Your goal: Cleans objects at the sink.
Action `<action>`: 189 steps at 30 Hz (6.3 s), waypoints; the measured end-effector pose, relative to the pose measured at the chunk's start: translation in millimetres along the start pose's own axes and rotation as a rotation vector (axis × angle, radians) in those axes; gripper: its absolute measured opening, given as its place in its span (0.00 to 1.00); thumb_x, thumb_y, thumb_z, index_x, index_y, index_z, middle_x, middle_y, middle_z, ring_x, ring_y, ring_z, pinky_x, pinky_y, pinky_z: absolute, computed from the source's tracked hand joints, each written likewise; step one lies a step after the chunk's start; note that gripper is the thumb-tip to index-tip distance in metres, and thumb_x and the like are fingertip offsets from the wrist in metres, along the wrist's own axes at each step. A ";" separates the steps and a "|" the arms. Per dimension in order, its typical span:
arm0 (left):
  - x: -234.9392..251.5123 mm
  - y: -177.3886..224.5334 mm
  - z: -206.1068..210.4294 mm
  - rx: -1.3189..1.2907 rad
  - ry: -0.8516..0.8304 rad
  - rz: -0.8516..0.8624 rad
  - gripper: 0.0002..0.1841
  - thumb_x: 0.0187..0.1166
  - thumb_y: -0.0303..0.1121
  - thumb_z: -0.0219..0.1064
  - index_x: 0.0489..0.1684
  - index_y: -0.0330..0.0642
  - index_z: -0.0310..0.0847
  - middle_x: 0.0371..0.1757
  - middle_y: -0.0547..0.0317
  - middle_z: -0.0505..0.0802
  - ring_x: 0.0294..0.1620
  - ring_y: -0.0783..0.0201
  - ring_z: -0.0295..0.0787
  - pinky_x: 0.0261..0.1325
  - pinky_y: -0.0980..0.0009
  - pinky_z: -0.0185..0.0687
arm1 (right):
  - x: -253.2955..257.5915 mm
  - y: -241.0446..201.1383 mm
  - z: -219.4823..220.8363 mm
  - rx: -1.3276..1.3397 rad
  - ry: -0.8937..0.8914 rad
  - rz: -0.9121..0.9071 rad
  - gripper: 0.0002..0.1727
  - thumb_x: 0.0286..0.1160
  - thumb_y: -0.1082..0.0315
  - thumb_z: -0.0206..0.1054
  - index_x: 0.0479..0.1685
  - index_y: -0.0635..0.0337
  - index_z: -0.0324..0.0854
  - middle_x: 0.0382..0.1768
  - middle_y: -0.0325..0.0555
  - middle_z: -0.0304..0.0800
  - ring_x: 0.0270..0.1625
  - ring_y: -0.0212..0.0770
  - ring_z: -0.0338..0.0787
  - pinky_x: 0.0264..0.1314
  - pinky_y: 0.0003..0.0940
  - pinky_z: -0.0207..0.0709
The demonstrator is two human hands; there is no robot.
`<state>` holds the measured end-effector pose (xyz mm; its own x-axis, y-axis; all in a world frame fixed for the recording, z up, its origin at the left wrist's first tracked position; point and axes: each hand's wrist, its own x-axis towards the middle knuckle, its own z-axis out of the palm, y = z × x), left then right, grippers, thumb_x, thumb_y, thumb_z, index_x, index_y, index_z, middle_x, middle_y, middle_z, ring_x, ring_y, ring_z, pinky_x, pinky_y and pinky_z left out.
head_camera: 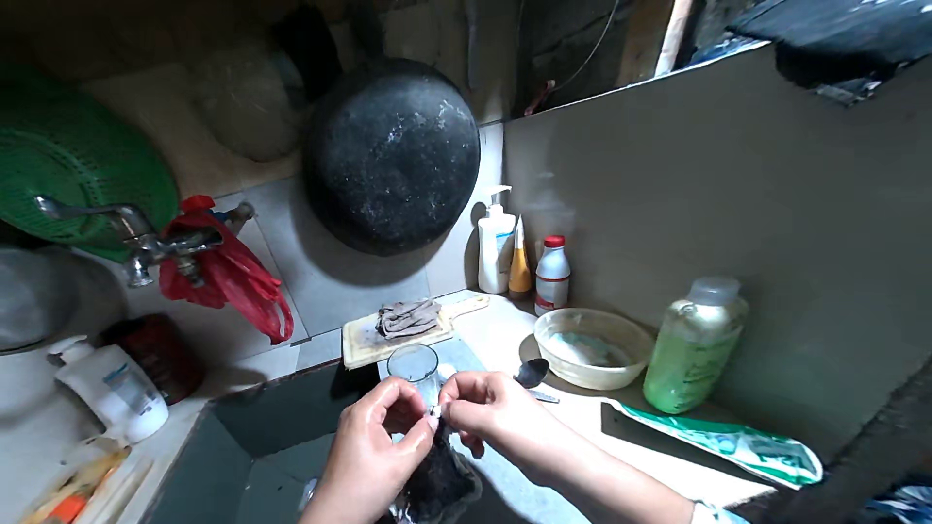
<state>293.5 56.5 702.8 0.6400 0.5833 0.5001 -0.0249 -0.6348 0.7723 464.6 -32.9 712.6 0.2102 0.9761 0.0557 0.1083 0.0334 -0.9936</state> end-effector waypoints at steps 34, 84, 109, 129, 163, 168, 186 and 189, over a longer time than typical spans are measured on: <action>8.0 1.4 -16.1 0.118 -0.174 0.093 0.03 0.64 0.30 0.66 0.25 0.44 0.85 0.30 0.72 0.88 0.32 0.84 0.83 0.36 0.84 0.79 | 2.3 15.4 4.5 -0.536 -0.036 -0.620 0.13 0.74 0.63 0.62 0.38 0.64 0.87 0.34 0.47 0.88 0.37 0.34 0.86 0.41 0.29 0.79; 7.8 -5.9 -8.1 -0.055 -0.161 0.003 0.03 0.73 0.29 0.66 0.37 0.42 0.83 0.33 0.71 0.88 0.28 0.79 0.84 0.33 0.80 0.83 | -2.4 6.5 -11.5 -0.541 0.013 -0.490 0.12 0.81 0.63 0.66 0.52 0.59 0.90 0.42 0.46 0.89 0.41 0.33 0.88 0.48 0.29 0.84; -3.0 -6.2 -7.4 0.079 -0.010 0.015 0.10 0.77 0.36 0.64 0.41 0.40 0.88 0.40 0.64 0.90 0.35 0.78 0.83 0.39 0.81 0.80 | 6.9 20.0 -2.0 -0.298 0.183 -0.533 0.06 0.74 0.64 0.67 0.38 0.51 0.88 0.33 0.30 0.91 0.29 0.23 0.89 0.32 0.20 0.86; 0.9 14.4 6.7 0.220 0.096 -0.037 0.09 0.72 0.37 0.65 0.34 0.45 0.91 0.32 0.67 0.90 0.32 0.77 0.83 0.36 0.79 0.77 | -0.7 30.1 16.9 -0.658 0.419 -0.934 0.08 0.73 0.63 0.67 0.35 0.58 0.87 0.31 0.37 0.90 0.34 0.19 0.87 0.39 0.12 0.83; -4.0 -7.7 0.8 -0.208 -0.021 -0.234 0.07 0.71 0.32 0.58 0.27 0.49 0.81 0.23 0.73 0.82 0.24 0.78 0.78 0.30 0.77 0.75 | -22.7 6.7 25.3 -1.050 0.297 -0.755 0.11 0.82 0.62 0.63 0.40 0.57 0.89 0.33 0.48 0.93 0.30 0.42 0.92 0.32 0.36 0.85; -3.5 -10.4 4.8 -0.152 0.032 -0.169 0.08 0.72 0.33 0.57 0.27 0.48 0.82 0.24 0.72 0.82 0.25 0.78 0.79 0.30 0.77 0.74 | -8.4 20.8 26.5 -1.066 0.353 -1.012 0.07 0.74 0.66 0.64 0.32 0.54 0.86 0.27 0.40 0.86 0.28 0.32 0.88 0.29 0.23 0.82; 4.7 3.4 -26.1 -0.134 0.089 0.013 0.05 0.75 0.36 0.69 0.40 0.50 0.89 0.33 0.71 0.91 0.32 0.77 0.86 0.37 0.79 0.83 | 2.5 -22.3 -9.0 -0.267 0.022 -0.581 0.04 0.80 0.65 0.67 0.42 0.53 0.86 0.32 0.41 0.94 0.32 0.36 0.95 0.40 0.29 0.92; 6.4 6.9 -22.6 -0.090 0.100 0.025 0.04 0.75 0.36 0.70 0.40 0.51 0.90 0.34 0.72 0.91 0.31 0.77 0.85 0.36 0.80 0.83 | 2.4 -20.4 -6.7 -0.258 0.012 -0.590 0.05 0.82 0.63 0.66 0.43 0.53 0.85 0.32 0.40 0.94 0.33 0.36 0.95 0.42 0.29 0.93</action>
<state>280.1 67.3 720.2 0.5587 0.6186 0.5525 -0.1113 -0.6043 0.7890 469.4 -32.6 733.7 0.0541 0.8070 0.5881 0.4392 0.5097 -0.7398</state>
